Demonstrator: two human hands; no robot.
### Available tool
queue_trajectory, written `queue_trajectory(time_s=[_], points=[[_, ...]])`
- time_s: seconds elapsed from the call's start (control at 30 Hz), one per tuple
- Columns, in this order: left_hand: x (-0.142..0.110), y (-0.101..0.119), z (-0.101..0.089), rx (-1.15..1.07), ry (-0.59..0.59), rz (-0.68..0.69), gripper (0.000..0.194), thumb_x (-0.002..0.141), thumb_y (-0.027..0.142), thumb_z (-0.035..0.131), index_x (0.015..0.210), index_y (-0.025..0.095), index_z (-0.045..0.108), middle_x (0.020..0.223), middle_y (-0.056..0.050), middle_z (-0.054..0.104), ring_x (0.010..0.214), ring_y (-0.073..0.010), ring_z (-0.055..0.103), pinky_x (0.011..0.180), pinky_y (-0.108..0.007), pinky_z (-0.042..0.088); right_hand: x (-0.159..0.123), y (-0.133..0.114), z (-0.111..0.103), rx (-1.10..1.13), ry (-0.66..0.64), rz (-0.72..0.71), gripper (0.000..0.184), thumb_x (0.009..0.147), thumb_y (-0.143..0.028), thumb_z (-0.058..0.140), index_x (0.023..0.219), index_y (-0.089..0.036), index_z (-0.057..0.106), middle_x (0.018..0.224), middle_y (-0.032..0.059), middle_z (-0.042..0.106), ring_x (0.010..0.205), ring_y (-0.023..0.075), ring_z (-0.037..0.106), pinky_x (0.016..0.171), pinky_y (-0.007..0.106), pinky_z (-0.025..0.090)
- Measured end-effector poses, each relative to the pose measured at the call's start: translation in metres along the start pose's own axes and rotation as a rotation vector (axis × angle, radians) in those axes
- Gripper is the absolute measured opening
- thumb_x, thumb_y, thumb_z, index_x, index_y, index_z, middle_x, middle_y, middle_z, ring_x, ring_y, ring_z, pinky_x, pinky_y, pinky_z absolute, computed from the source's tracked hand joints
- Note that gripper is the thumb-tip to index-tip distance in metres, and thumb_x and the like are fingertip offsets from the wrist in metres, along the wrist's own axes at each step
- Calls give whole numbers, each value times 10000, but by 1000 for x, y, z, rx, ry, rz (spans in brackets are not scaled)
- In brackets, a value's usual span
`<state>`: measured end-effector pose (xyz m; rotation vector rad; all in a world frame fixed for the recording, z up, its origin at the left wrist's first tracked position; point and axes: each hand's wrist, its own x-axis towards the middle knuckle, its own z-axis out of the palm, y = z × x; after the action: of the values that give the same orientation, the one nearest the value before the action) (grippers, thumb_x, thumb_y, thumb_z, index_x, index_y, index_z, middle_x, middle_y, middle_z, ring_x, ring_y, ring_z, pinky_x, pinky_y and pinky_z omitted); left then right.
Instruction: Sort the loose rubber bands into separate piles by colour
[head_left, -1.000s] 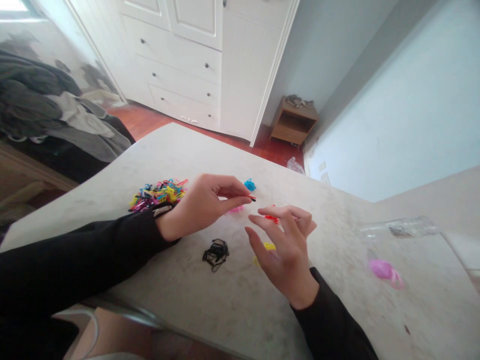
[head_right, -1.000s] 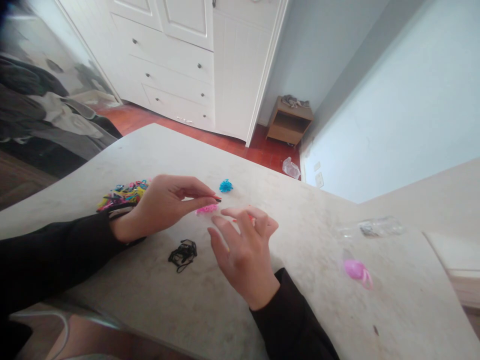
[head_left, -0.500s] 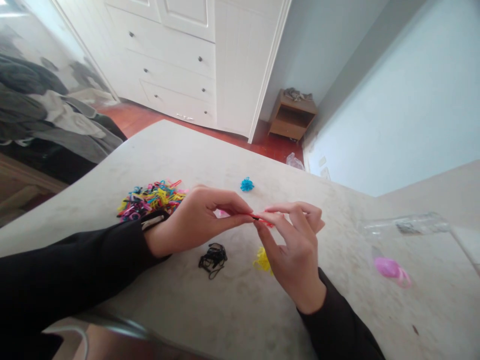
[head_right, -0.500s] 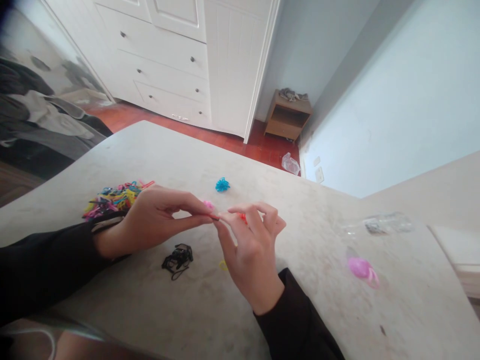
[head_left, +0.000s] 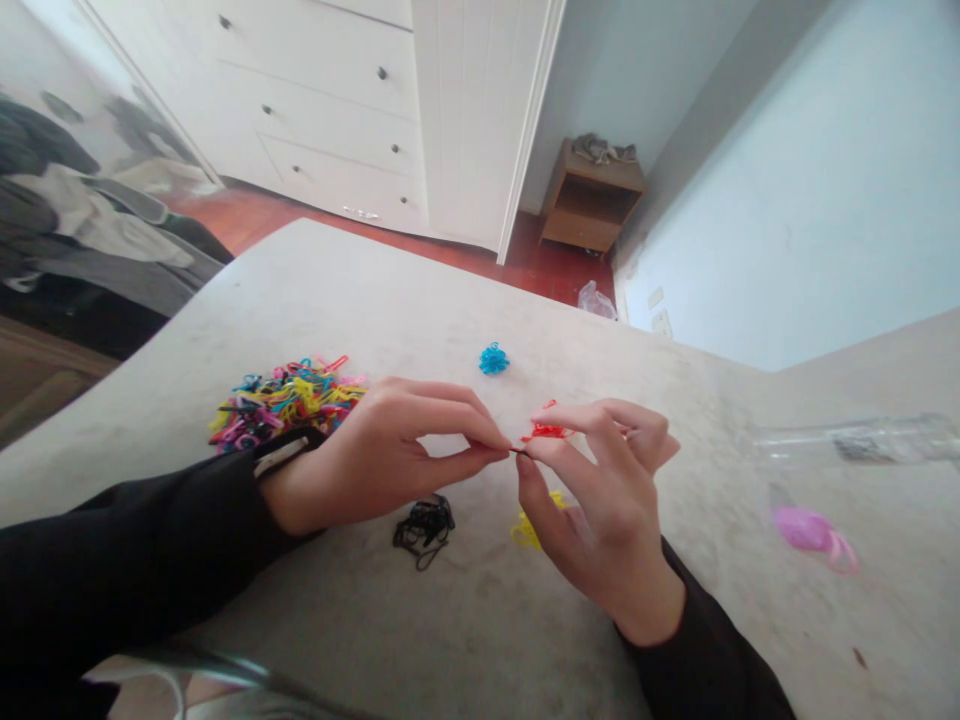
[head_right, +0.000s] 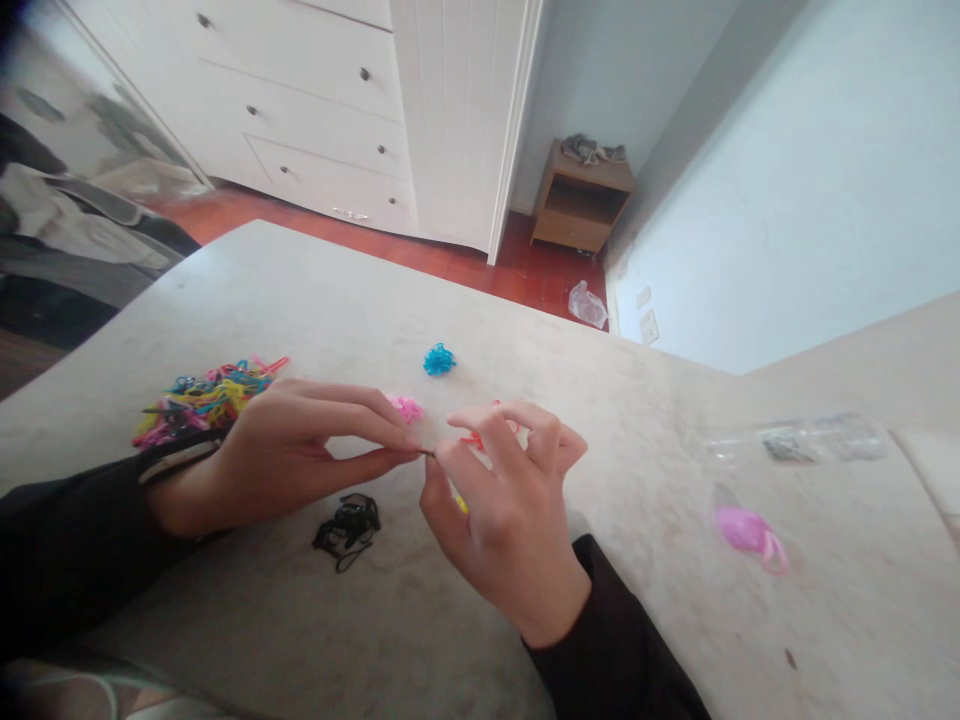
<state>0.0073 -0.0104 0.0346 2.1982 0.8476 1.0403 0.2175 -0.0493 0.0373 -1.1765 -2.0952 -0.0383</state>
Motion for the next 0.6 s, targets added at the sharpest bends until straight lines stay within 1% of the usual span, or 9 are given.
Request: queue_trajectory(time_s=[0.1, 0.2, 0.43, 0.6], points=[[2, 0, 0, -5, 34, 45, 50, 895, 186, 723, 903, 196, 772, 862, -24, 782, 765, -121, 735, 728, -185, 587, 1, 0, 0, 4, -22, -4, 80, 888, -145, 664, 864, -220, 659, 1055, 41, 728, 1085, 269, 539, 899, 458, 350], [4, 1, 1, 15, 82, 30, 56, 898, 158, 713, 897, 184, 762, 867, -27, 780, 773, -121, 733, 732, -186, 582, 2, 1, 0, 6, -29, 1, 88, 896, -138, 653, 870, -221, 658, 1062, 42, 725, 1084, 268, 538, 891, 453, 350], [2, 2, 0, 62, 35, -38, 74, 912, 145, 684, 905, 186, 745, 868, -11, 774, 798, -121, 731, 746, -190, 574, 1, 1, 1, 29, -56, 24, 81, 912, -140, 640, 905, -218, 662, 1060, 51, 718, 1088, 274, 528, 878, 445, 366], [2, -1, -1, 75, 70, -39, 70, 918, 172, 689, 921, 195, 755, 895, -14, 781, 816, -125, 734, 763, -200, 579, 2, 1, -1, 49, -63, 37, 92, 909, -126, 630, 905, -208, 672, 1044, 60, 715, 1083, 278, 528, 875, 448, 374]])
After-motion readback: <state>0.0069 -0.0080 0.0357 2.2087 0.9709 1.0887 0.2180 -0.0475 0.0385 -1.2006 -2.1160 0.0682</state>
